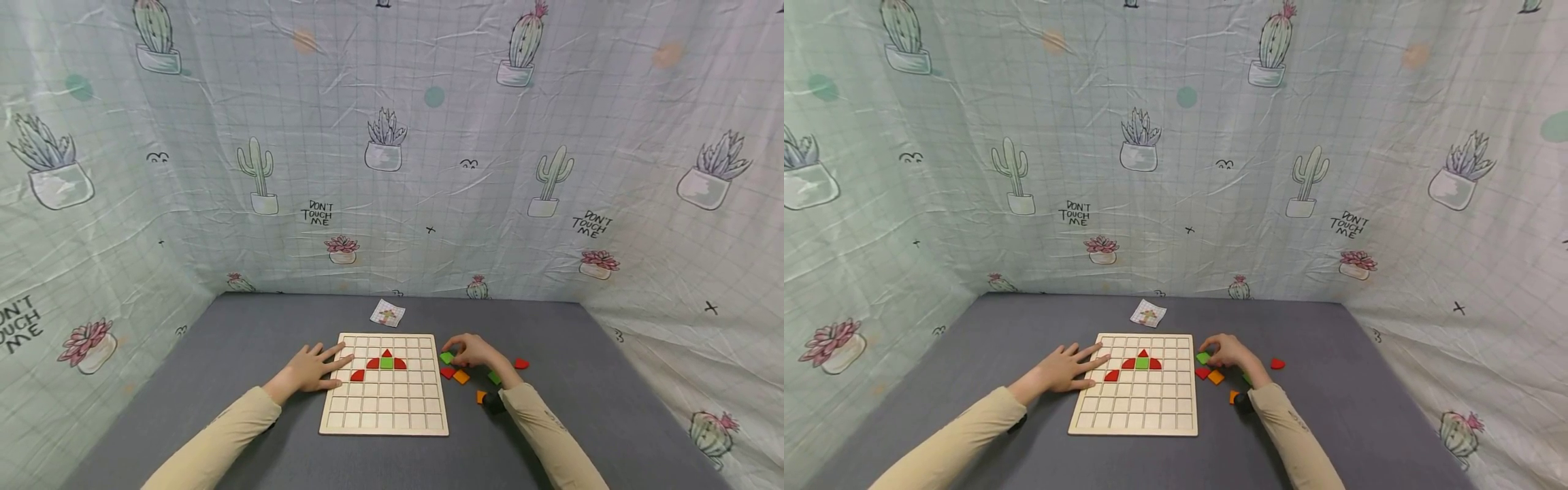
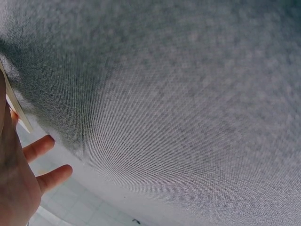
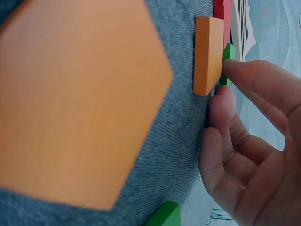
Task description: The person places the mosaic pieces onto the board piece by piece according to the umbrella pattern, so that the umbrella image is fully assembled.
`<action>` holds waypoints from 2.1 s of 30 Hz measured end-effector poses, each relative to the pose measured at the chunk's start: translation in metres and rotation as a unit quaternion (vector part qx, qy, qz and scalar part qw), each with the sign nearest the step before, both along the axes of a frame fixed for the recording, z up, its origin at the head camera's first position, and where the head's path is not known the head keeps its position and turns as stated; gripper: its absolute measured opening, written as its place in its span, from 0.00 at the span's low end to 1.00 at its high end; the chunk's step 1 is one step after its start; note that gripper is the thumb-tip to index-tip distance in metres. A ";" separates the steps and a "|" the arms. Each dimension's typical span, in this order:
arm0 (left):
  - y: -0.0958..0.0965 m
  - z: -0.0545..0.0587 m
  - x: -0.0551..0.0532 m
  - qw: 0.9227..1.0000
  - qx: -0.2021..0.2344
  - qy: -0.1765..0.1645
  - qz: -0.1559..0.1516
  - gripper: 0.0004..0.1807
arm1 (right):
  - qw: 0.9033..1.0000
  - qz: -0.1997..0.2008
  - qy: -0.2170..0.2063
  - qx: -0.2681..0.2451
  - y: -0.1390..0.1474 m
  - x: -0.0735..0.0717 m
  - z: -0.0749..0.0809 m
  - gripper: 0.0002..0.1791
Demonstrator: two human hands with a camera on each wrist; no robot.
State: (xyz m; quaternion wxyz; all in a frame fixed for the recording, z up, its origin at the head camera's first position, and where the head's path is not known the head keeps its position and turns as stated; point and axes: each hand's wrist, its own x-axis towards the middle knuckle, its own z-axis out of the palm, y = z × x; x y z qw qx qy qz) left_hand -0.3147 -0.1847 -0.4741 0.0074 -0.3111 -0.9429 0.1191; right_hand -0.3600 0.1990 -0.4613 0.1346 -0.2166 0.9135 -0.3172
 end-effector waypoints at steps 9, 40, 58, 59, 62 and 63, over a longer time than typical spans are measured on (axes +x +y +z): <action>0.000 -0.003 -0.002 1.000 0.012 -0.017 0.006 0.32 | 1.000 0.011 0.000 -0.006 0.005 -0.005 -0.005 0.17; 0.001 -0.001 -0.001 1.000 0.019 -0.016 0.001 0.32 | 1.000 -0.002 0.008 -0.026 0.007 0.000 -0.003 0.14; -0.001 -0.006 -0.005 1.000 0.020 -0.018 -0.007 0.32 | 0.998 0.002 0.018 -0.056 0.005 0.008 0.001 0.15; -0.001 -0.006 -0.006 1.000 0.019 -0.016 -0.006 0.32 | 0.998 0.004 0.019 -0.058 0.004 0.009 0.001 0.15; 0.000 -0.004 -0.006 1.000 0.016 -0.015 0.000 0.32 | 0.998 0.010 0.021 -0.063 0.002 0.010 0.001 0.15; 0.000 -0.003 -0.005 1.000 0.014 -0.014 0.001 0.32 | 0.998 0.011 0.020 -0.065 0.001 0.010 0.001 0.15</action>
